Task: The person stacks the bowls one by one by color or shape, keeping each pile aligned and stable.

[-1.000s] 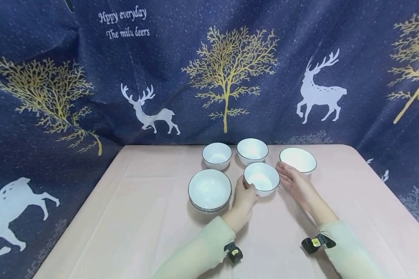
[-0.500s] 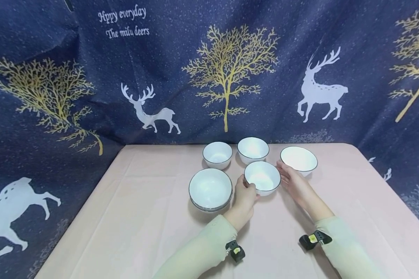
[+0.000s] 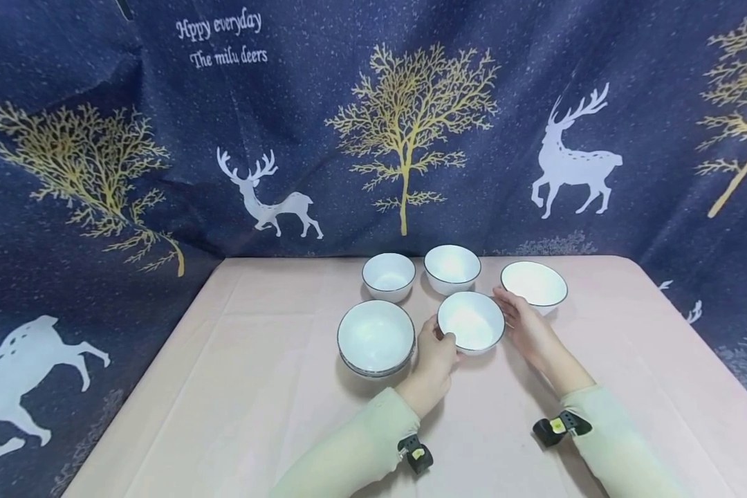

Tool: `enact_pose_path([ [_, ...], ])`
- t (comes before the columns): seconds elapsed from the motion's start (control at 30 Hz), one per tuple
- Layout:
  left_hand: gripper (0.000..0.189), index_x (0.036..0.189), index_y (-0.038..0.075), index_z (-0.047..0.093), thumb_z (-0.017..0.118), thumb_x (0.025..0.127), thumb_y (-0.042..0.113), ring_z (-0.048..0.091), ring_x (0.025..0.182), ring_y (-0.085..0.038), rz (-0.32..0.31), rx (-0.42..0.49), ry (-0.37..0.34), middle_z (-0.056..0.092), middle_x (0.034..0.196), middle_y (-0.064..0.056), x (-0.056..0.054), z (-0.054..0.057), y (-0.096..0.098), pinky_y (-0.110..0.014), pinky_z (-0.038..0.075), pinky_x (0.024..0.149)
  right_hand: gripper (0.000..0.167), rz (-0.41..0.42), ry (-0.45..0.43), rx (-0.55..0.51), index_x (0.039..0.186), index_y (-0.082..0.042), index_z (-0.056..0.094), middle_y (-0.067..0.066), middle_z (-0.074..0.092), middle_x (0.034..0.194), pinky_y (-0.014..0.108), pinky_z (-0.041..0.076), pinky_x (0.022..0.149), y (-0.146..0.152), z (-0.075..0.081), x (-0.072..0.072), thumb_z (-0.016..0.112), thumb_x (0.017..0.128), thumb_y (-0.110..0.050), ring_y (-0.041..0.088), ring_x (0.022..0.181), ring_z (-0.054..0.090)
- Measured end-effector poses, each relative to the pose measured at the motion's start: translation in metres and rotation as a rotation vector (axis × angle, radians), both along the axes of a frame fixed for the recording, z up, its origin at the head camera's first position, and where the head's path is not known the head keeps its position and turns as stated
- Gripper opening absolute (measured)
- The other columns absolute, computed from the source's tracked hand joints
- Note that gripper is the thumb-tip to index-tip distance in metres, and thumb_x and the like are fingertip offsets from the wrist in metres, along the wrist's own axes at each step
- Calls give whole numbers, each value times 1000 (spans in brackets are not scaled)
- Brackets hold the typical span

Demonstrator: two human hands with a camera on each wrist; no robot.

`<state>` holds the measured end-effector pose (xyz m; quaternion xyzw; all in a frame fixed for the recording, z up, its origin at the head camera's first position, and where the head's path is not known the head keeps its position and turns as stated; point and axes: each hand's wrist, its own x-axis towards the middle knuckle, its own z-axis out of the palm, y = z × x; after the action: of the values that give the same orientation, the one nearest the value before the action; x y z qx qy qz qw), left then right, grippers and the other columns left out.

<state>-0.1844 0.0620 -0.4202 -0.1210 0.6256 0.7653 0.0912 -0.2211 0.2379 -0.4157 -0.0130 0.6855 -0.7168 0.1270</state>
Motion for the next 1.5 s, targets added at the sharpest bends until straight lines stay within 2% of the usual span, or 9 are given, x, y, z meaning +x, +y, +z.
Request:
enact_pose_path([
  [0.33,56,147,-3,28,41,92,-8,44,127,-44,-32,7,-9,34,142,-27,8,4,-2,-33,59,83,62,-3,1,-7,153,-2,2,19,1,160,44,-4,121,0,4,3,16,106,-40,31,147,-4],
  [0.57,57,146,-4,30,44,91,-8,47,124,-45,-82,-51,6,38,140,-31,15,7,-9,-31,60,77,61,10,14,17,153,-3,2,20,5,160,46,-2,121,4,2,5,13,106,-39,33,147,0],
  [0.8,57,146,-3,30,44,90,-9,49,124,-44,-117,-68,18,40,141,-30,23,9,-20,-32,60,78,63,29,22,7,153,-3,0,21,5,159,45,3,121,4,-1,6,12,106,-43,36,146,4],
  [1.13,57,143,-6,32,44,88,-10,55,116,-38,-152,-110,30,47,131,-26,30,8,-27,-27,60,74,67,38,21,18,154,-3,0,21,8,159,45,8,121,5,-3,9,11,105,-47,37,145,10],
  [1.33,58,145,-4,31,43,89,-9,56,116,-36,-163,-166,25,41,138,-26,33,8,-29,-23,59,75,64,42,24,34,154,-3,-1,22,9,159,47,11,121,5,-2,9,9,105,-44,38,145,12],
  [1.5,58,146,-3,29,43,90,-8,53,119,-36,-161,-160,8,36,143,-27,34,7,-28,-24,59,78,64,34,13,24,153,-2,0,23,9,158,47,12,121,3,-2,9,8,105,-43,38,145,12],
])
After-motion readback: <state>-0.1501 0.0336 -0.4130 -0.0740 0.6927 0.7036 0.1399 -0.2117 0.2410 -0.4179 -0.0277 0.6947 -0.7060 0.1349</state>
